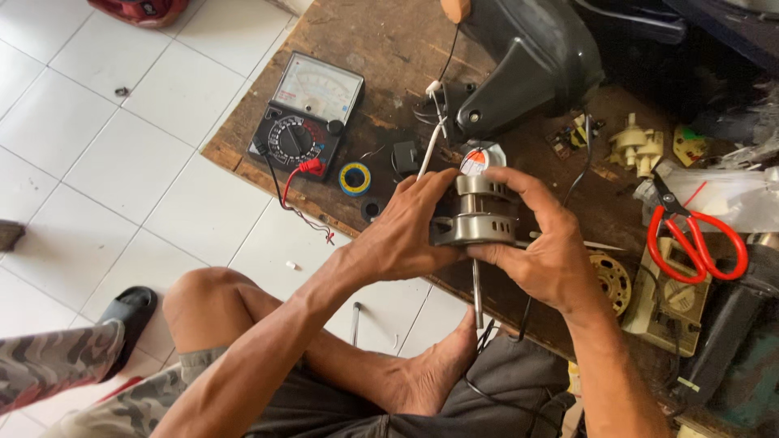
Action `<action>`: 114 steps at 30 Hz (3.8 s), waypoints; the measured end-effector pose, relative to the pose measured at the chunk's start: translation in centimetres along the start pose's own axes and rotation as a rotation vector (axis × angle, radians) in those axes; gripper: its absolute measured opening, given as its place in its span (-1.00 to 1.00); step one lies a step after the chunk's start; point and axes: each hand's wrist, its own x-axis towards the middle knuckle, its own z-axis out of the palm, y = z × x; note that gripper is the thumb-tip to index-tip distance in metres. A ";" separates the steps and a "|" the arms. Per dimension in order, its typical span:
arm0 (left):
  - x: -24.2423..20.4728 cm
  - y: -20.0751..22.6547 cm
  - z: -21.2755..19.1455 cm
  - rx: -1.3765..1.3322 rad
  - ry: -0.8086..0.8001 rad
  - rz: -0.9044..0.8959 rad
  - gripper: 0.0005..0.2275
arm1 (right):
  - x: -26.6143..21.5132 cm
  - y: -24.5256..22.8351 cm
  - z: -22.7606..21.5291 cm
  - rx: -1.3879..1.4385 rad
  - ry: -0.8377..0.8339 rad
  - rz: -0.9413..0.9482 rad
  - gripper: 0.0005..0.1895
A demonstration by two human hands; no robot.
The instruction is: The person assembles a small electric motor by inserting a copper-wound stator into a metal housing. They then attach a rotor and secure the assembly with screws using a screwdriver and a power drill.
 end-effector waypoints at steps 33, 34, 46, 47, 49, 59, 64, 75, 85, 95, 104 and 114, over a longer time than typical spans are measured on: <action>0.2 0.1 0.8 -0.066 -0.007 -0.134 -0.17 | -8.6 0.0 3.1 -0.184 0.424 0.136 -0.41; 0.2 0.0 0.7 -0.067 -0.010 -0.134 -0.17 | -7.3 0.7 2.3 -0.184 0.426 0.139 -0.41; -0.4 -0.3 0.9 -0.028 0.055 0.029 -0.28 | -0.3 2.2 -1.2 -0.315 -0.141 -0.028 0.17; -0.5 -0.3 1.0 -0.031 0.056 0.015 -0.29 | -0.2 1.9 -0.9 -0.418 -0.112 -0.119 0.12; -0.8 -0.3 1.0 -0.031 0.057 0.000 -0.30 | -0.4 1.5 -0.4 -0.519 -0.083 -0.213 0.09; -1.2 -1.3 1.3 0.070 0.069 -0.018 -0.32 | 0.1 -0.7 0.7 -0.864 -0.067 -0.287 0.12; -1.3 -0.8 1.3 0.034 0.067 -0.011 -0.35 | 0.0 0.0 0.5 -0.868 -0.001 -0.370 0.09; -4.5 3.1 1.5 0.398 0.240 0.082 -0.47 | -0.7 2.0 -1.1 -0.613 -0.075 -0.195 0.02; -4.6 2.3 2.5 0.198 0.345 0.097 -0.70 | -0.7 2.1 -1.1 -0.589 -0.075 -0.195 0.05; -5.6 2.3 3.7 0.118 0.451 0.050 -0.84 | -0.5 1.4 -0.9 -0.587 -0.103 -0.171 0.02; -3.2 1.8 -0.4 -0.040 0.180 -0.065 -0.90 | 0.1 1.8 -1.4 -0.534 -0.106 -0.171 0.05; -3.3 2.0 -0.5 -0.105 0.096 -0.069 -0.91 | -6.0 -1.2 2.5 -0.373 0.276 -0.099 -0.24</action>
